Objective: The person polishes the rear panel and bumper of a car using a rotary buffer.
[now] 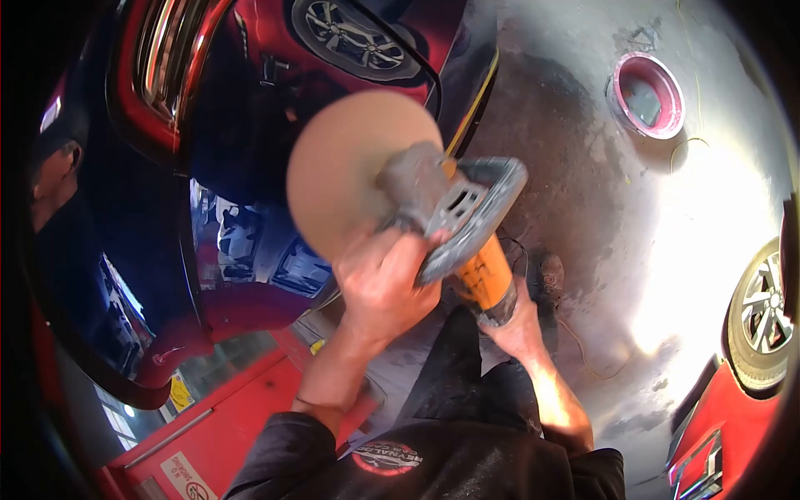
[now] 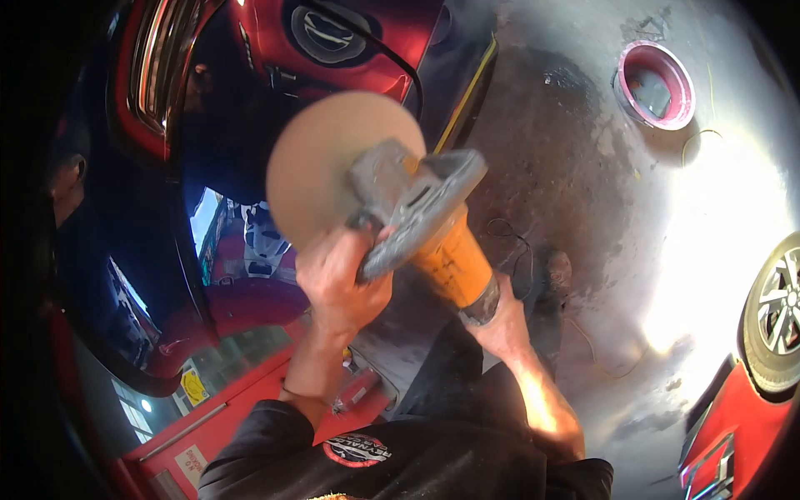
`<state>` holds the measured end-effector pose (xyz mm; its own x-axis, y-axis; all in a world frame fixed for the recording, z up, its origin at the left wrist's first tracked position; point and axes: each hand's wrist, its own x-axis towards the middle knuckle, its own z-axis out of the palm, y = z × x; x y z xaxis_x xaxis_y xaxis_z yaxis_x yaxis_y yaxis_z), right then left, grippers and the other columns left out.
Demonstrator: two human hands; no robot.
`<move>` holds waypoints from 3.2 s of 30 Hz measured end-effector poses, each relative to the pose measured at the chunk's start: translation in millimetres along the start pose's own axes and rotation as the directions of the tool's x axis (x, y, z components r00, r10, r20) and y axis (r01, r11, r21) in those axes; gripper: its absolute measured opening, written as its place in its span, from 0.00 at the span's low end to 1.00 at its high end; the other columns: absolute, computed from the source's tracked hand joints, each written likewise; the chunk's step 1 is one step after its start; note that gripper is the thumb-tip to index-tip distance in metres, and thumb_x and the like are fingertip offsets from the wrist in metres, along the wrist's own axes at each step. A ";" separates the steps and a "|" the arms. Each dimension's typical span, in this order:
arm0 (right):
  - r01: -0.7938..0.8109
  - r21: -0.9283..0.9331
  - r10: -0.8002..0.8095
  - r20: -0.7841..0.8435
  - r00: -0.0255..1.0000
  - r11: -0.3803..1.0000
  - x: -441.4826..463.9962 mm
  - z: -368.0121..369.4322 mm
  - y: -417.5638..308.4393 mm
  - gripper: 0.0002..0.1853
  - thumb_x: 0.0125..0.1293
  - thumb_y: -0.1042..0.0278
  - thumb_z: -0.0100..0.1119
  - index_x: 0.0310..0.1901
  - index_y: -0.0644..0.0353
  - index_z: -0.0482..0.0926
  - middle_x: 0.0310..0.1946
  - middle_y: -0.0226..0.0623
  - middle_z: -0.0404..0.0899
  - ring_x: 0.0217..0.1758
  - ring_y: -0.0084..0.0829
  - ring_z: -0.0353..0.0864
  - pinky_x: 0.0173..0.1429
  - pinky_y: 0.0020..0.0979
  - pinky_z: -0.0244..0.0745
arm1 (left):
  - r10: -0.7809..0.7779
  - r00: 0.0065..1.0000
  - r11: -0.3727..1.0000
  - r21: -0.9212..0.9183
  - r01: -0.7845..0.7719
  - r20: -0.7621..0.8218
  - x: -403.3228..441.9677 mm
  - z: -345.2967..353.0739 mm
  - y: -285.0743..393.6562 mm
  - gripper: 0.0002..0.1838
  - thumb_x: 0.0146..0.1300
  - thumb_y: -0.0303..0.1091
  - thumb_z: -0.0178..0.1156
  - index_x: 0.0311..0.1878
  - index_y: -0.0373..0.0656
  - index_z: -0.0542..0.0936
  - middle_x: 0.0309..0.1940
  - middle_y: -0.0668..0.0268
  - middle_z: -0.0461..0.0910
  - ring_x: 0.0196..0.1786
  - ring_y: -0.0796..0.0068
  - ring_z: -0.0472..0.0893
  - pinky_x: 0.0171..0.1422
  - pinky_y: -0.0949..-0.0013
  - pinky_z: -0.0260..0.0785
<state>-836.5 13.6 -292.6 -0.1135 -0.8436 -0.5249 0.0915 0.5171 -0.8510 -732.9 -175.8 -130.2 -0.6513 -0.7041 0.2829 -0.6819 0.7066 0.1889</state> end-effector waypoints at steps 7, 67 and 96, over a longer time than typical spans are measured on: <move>-0.020 0.053 0.019 0.004 1.000 0.998 -22.1 13.3 10.7 0.43 0.53 0.67 0.82 0.69 0.62 0.67 0.55 0.56 0.86 0.62 0.49 0.87 0.64 0.43 0.81 | -0.006 0.996 1.000 0.023 0.005 0.084 -14.3 -5.8 5.3 0.15 0.53 0.26 0.75 0.24 0.44 0.74 0.20 0.63 0.73 0.22 0.59 0.76 0.28 0.58 0.65; -0.549 0.707 0.206 0.515 0.832 0.447 17.6 -13.6 70.4 0.30 0.51 0.91 0.70 0.57 0.62 0.73 0.36 0.38 0.81 0.33 0.36 0.86 0.36 0.37 0.83 | -0.017 0.759 0.965 0.209 -0.158 0.650 91.7 199.1 56.6 0.04 0.56 0.29 0.65 0.32 0.43 0.88 0.29 0.55 0.88 0.36 0.53 0.90 0.41 0.55 0.82; -0.433 0.711 0.249 0.355 0.901 0.553 14.6 6.2 43.9 0.20 0.52 0.88 0.65 0.48 0.65 0.80 0.36 0.39 0.85 0.34 0.39 0.87 0.41 0.39 0.84 | 0.001 0.840 0.992 0.106 -0.069 0.543 99.1 168.9 42.8 0.05 0.56 0.31 0.67 0.34 0.48 0.91 0.33 0.59 0.90 0.40 0.57 0.91 0.44 0.57 0.83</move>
<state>-828.0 23.1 -337.5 0.2721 -0.6830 -0.6779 0.8037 0.5487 -0.2303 -882.9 -227.2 -252.9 -0.7283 -0.6287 -0.2725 -0.6665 0.7423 0.0686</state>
